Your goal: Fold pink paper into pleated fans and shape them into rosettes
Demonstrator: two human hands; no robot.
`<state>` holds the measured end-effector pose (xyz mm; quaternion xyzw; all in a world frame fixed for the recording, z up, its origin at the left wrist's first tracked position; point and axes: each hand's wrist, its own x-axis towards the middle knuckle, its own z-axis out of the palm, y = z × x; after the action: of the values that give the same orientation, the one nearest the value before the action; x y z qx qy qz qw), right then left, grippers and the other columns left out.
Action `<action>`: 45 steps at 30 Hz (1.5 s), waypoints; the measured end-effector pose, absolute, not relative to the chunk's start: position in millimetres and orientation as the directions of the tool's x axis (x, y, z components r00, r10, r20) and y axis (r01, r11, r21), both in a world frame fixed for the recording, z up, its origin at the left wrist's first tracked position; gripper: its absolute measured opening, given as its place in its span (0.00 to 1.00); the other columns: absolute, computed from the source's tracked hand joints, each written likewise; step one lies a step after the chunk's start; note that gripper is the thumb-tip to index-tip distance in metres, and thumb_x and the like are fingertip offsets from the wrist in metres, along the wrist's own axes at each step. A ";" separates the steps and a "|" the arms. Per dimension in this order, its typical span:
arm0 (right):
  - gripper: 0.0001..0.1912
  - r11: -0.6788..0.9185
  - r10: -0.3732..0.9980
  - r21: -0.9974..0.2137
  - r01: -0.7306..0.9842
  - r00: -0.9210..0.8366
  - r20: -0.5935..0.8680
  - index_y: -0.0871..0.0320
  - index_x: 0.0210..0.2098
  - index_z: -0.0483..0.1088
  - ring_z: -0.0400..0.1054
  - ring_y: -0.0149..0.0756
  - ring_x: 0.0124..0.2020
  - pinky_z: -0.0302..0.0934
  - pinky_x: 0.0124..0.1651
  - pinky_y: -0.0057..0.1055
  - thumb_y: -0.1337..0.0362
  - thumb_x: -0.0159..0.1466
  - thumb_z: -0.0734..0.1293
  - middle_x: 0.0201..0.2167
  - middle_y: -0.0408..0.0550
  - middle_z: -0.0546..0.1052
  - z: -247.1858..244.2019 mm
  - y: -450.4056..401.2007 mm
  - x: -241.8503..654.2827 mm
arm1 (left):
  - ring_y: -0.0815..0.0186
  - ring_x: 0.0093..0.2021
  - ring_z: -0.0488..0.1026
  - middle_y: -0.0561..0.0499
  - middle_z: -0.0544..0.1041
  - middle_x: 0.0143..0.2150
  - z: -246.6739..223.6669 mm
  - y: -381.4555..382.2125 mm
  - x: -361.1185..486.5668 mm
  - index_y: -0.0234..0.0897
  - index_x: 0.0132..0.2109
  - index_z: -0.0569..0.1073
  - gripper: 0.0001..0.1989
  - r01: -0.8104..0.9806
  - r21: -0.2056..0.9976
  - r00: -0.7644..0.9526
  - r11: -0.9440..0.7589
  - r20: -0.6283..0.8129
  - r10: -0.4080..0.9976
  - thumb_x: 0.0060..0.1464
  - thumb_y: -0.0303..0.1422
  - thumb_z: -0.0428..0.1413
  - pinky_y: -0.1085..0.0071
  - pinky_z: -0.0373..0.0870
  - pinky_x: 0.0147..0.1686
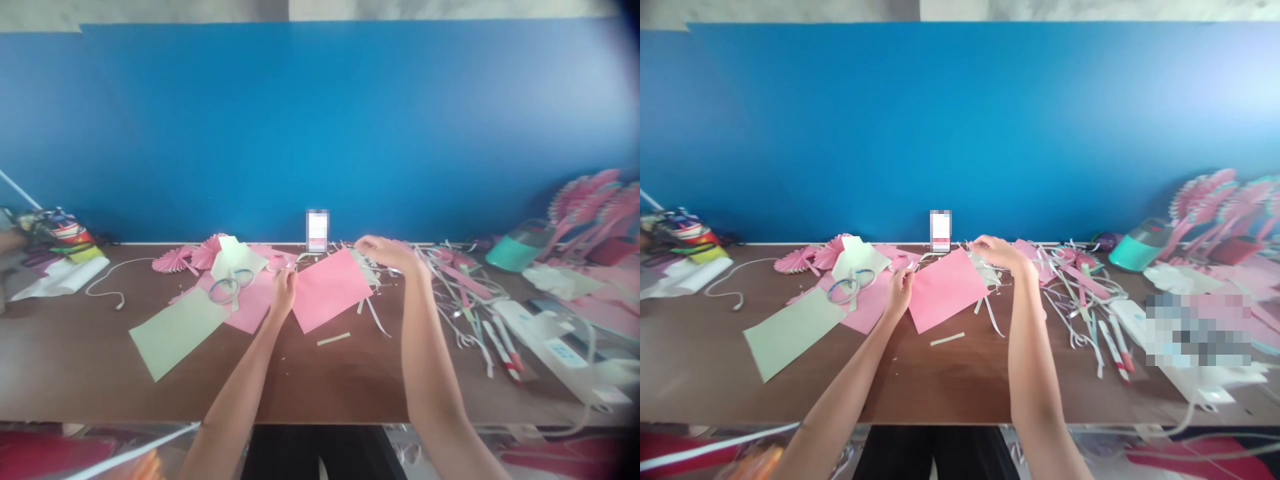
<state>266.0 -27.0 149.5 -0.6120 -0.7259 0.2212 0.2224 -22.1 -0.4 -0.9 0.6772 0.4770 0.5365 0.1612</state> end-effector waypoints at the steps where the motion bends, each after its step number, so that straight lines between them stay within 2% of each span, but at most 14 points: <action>1: 0.23 0.169 0.980 -0.622 0.765 -0.197 0.025 0.53 0.49 0.71 0.71 0.41 0.42 0.61 0.37 0.29 0.46 0.64 0.59 0.50 0.51 0.75 149.0 -25.5 260.1 | 0.63 0.34 0.65 0.50 0.70 0.28 -0.8 -0.5 -21.7 0.38 0.29 0.67 0.10 0.472 0.731 -0.026 -0.494 0.571 0.820 0.59 0.32 0.48 0.68 0.59 0.35; 3: 0.20 0.238 0.956 -0.654 0.718 -0.290 0.029 0.53 0.46 0.72 0.70 0.41 0.44 0.61 0.39 0.31 0.49 0.64 0.61 0.49 0.50 0.75 148.2 -22.0 249.7 | 0.62 0.34 0.66 0.51 0.69 0.28 -1.0 -0.8 -21.0 0.38 0.29 0.67 0.10 0.473 0.732 -0.023 -0.490 0.566 0.824 0.59 0.32 0.48 0.68 0.59 0.34; 7: 0.12 0.334 0.930 -0.605 0.723 -0.359 0.084 0.56 0.37 0.73 0.70 0.37 0.37 0.59 0.38 0.31 0.56 0.63 0.62 0.40 0.48 0.78 148.2 -16.8 241.7 | 0.63 0.34 0.68 0.50 0.72 0.30 -1.4 -1.6 -20.7 0.38 0.31 0.69 0.10 0.467 0.739 -0.004 -0.486 0.551 0.834 0.60 0.34 0.48 0.68 0.61 0.34; 12: 0.12 0.291 0.957 -0.567 0.771 -0.230 0.178 0.57 0.33 0.74 0.68 0.34 0.31 0.56 0.32 0.28 0.61 0.62 0.60 0.34 0.46 0.77 147.7 -15.6 248.2 | 0.62 0.38 0.72 0.48 0.77 0.36 -0.7 -3.3 -20.5 0.38 0.36 0.73 0.10 0.424 0.760 0.065 -0.492 0.516 0.854 0.60 0.36 0.50 0.68 0.65 0.38; 17: 0.12 0.211 0.952 -0.542 0.813 -0.046 0.302 0.58 0.30 0.72 0.68 0.32 0.29 0.56 0.33 0.27 0.65 0.61 0.58 0.29 0.46 0.77 148.5 -17.1 253.9 | 0.63 0.37 0.73 0.48 0.78 0.36 -2.3 -2.2 -22.3 0.38 0.38 0.75 0.11 0.374 0.780 0.090 -0.502 0.508 0.856 0.59 0.38 0.51 0.69 0.66 0.38; 20: 0.13 0.208 0.951 -0.613 0.762 -0.009 0.310 0.57 0.36 0.71 0.71 0.33 0.33 0.59 0.36 0.27 0.61 0.65 0.56 0.33 0.47 0.79 151.4 -19.4 255.6 | 0.62 0.37 0.73 0.48 0.78 0.35 -2.9 -0.4 -24.0 0.37 0.36 0.74 0.11 0.331 0.818 0.019 -0.471 0.493 0.870 0.58 0.38 0.51 0.69 0.66 0.37; 23: 0.17 0.168 0.974 -0.621 0.766 -0.034 0.222 0.56 0.43 0.71 0.71 0.37 0.41 0.61 0.41 0.29 0.53 0.66 0.57 0.44 0.51 0.78 150.5 -19.3 255.2 | 0.63 0.35 0.73 0.49 0.77 0.33 -1.5 -0.4 -24.6 0.37 0.35 0.74 0.11 0.320 0.834 -0.010 -0.450 0.478 0.879 0.57 0.38 0.52 0.70 0.66 0.36; 25: 0.22 0.093 0.993 -0.605 0.790 -0.025 0.119 0.55 0.51 0.68 0.71 0.41 0.45 0.62 0.42 0.32 0.49 0.64 0.60 0.52 0.54 0.73 145.9 -16.6 253.3 | 0.64 0.33 0.72 0.50 0.77 0.32 0.2 -1.7 -24.3 0.37 0.35 0.74 0.11 0.337 0.831 0.002 -0.441 0.468 0.884 0.57 0.38 0.52 0.70 0.65 0.35; 27: 0.31 0.026 1.000 -0.625 0.780 -0.018 0.020 0.55 0.60 0.60 0.70 0.44 0.48 0.63 0.43 0.33 0.47 0.61 0.63 0.57 0.57 0.69 139.8 -12.8 250.4 | 0.64 0.33 0.72 0.50 0.77 0.32 1.6 -3.2 -23.7 0.37 0.35 0.74 0.10 0.350 0.834 0.010 -0.427 0.453 0.892 0.57 0.37 0.52 0.71 0.64 0.34; 30: 0.39 -0.017 0.998 -0.696 0.718 -0.029 -0.054 0.60 0.63 0.56 0.69 0.44 0.50 0.63 0.45 0.32 0.48 0.59 0.67 0.59 0.61 0.67 132.5 -7.8 246.4 | 0.65 0.32 0.70 0.51 0.76 0.31 3.0 -4.9 -23.0 0.37 0.34 0.73 0.10 0.343 0.847 0.011 -0.406 0.429 0.903 0.57 0.37 0.52 0.71 0.62 0.32; 34: 0.32 -0.067 0.998 -0.753 0.655 0.048 -0.047 0.62 0.57 0.65 0.70 0.41 0.47 0.63 0.42 0.30 0.55 0.57 0.70 0.54 0.61 0.71 126.5 -2.6 247.8 | 0.66 0.31 0.69 0.51 0.74 0.30 4.1 -5.8 -22.7 0.37 0.33 0.72 0.09 0.294 0.860 0.004 -0.418 0.436 0.900 0.57 0.36 0.52 0.71 0.61 0.32; 39: 0.13 -0.022 1.000 -0.780 0.625 0.021 -0.012 0.61 0.39 0.75 0.70 0.35 0.34 0.61 0.35 0.29 0.60 0.57 0.68 0.38 0.51 0.78 114.3 5.6 257.8 | 0.65 0.32 0.71 0.51 0.76 0.32 0.9 -3.2 -22.9 0.37 0.34 0.74 0.07 0.267 0.859 0.007 -0.437 0.452 0.892 0.55 0.34 0.53 0.71 0.63 0.33; 42: 0.11 0.065 0.995 -0.786 0.615 0.023 0.100 0.60 0.36 0.74 0.67 0.31 0.29 0.58 0.31 0.27 0.60 0.57 0.66 0.33 0.47 0.77 110.6 8.8 263.8 | 0.65 0.31 0.73 0.51 0.77 0.31 -4.5 0.6 -22.3 0.37 0.35 0.75 0.06 0.253 0.873 -0.018 -0.417 0.435 0.900 0.54 0.33 0.54 0.71 0.65 0.34; 45: 0.11 0.114 0.946 -0.752 0.649 0.160 0.281 0.60 0.35 0.74 0.64 0.30 0.26 0.55 0.28 0.26 0.62 0.57 0.63 0.29 0.45 0.76 113.9 9.5 270.8 | 0.66 0.27 0.74 0.51 0.77 0.28 -8.2 3.2 -22.4 0.36 0.35 0.73 0.06 0.190 0.905 -0.017 -0.380 0.390 0.920 0.55 0.34 0.54 0.70 0.67 0.33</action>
<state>270.8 9.5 113.9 -0.6408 -0.6226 0.1804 0.4114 -22.4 3.2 -8.2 0.6188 0.4488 0.5543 0.3292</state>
